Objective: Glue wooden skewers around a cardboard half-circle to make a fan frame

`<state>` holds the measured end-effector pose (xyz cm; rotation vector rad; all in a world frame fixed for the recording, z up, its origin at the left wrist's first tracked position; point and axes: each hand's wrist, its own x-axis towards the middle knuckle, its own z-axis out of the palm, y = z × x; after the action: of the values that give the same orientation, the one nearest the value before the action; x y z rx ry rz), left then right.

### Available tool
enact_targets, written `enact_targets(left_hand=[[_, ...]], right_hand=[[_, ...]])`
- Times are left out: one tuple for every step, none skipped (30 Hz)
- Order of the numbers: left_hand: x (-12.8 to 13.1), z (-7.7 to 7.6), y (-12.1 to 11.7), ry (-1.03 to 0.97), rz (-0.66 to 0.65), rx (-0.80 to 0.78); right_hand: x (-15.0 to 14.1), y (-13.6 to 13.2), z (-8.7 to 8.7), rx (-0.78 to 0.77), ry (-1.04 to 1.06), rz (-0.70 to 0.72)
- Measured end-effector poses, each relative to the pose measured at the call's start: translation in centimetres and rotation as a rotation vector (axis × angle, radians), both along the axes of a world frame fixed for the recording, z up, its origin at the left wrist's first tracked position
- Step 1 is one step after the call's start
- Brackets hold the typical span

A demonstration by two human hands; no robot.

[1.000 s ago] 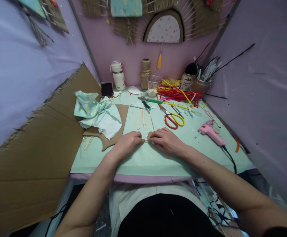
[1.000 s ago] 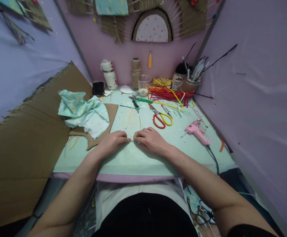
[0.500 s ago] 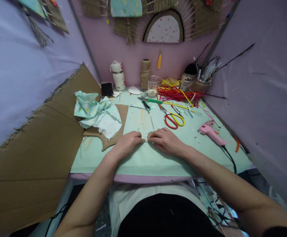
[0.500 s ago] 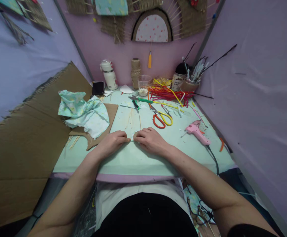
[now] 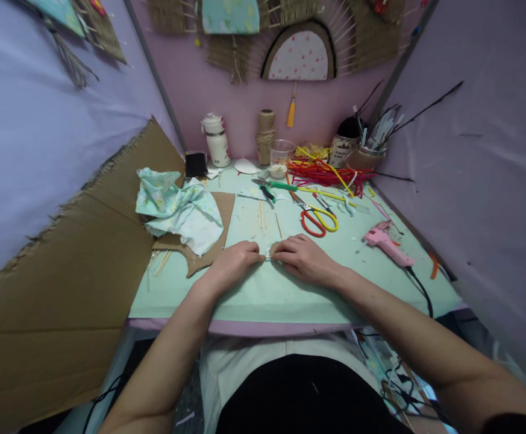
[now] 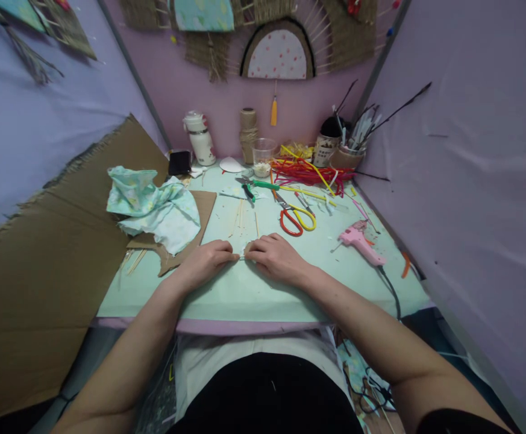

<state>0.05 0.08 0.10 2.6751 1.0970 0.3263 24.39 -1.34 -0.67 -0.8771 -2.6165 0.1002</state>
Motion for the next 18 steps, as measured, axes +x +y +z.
enact_targets(left_hand=[[-0.01,0.00,0.00,-0.001,0.001,-0.001],[-0.02,-0.01,0.00,-0.004,0.002,-0.002],[-0.03,-0.03,0.00,-0.006,0.001,-0.004],[-0.03,-0.05,0.01,-0.008,0.001,-0.006],[-0.03,-0.07,0.02,-0.009,0.004,-0.007],[-0.03,-0.10,0.03,-0.011,0.006,-0.009],[-0.03,-0.12,0.05,-0.012,0.008,-0.011],[-0.03,-0.15,0.08,-0.012,0.005,-0.014],[-0.03,-0.17,0.10,-0.013,0.001,-0.015],[-0.03,-0.20,0.12,-0.013,-0.001,-0.014],[-0.03,-0.22,0.14,-0.012,-0.002,-0.012],[-0.03,-0.24,0.15,-0.012,-0.002,-0.009],[-0.03,-0.26,0.15,-0.012,0.001,-0.006],[-0.02,-0.26,0.14,-0.011,0.004,-0.003],[-0.02,-0.27,0.12,-0.011,0.006,0.000],[-0.01,-0.26,0.10,-0.010,0.006,0.002],[-0.01,-0.25,0.08,-0.008,0.005,0.004],[0.00,-0.24,0.07,-0.004,0.005,0.007]], right_hand=[[-0.01,0.00,-0.01,0.003,0.000,0.002],[-0.01,0.00,-0.02,0.005,0.001,0.002],[-0.02,0.00,-0.03,0.007,0.002,0.002],[-0.02,0.00,-0.05,0.010,0.004,0.002],[-0.01,0.01,-0.06,0.013,0.007,0.001],[-0.01,0.01,-0.07,0.014,0.009,0.002],[-0.01,0.02,-0.08,0.015,0.012,0.003],[0.00,0.02,-0.08,0.015,0.015,0.004],[0.00,0.02,-0.08,0.014,0.015,0.005],[-0.01,0.02,-0.07,0.012,0.014,0.003],[-0.01,0.02,-0.05,0.009,0.012,0.003],[-0.02,0.02,-0.04,0.006,0.010,0.003],[-0.03,0.03,-0.02,0.005,0.009,0.003],[-0.04,0.03,0.00,0.004,0.011,0.003],[-0.04,0.03,0.01,0.005,0.012,0.004],[-0.04,0.04,0.02,0.007,0.014,0.006],[-0.03,0.04,0.02,0.009,0.016,0.007],[-0.03,0.04,0.02,0.010,0.017,0.007]])
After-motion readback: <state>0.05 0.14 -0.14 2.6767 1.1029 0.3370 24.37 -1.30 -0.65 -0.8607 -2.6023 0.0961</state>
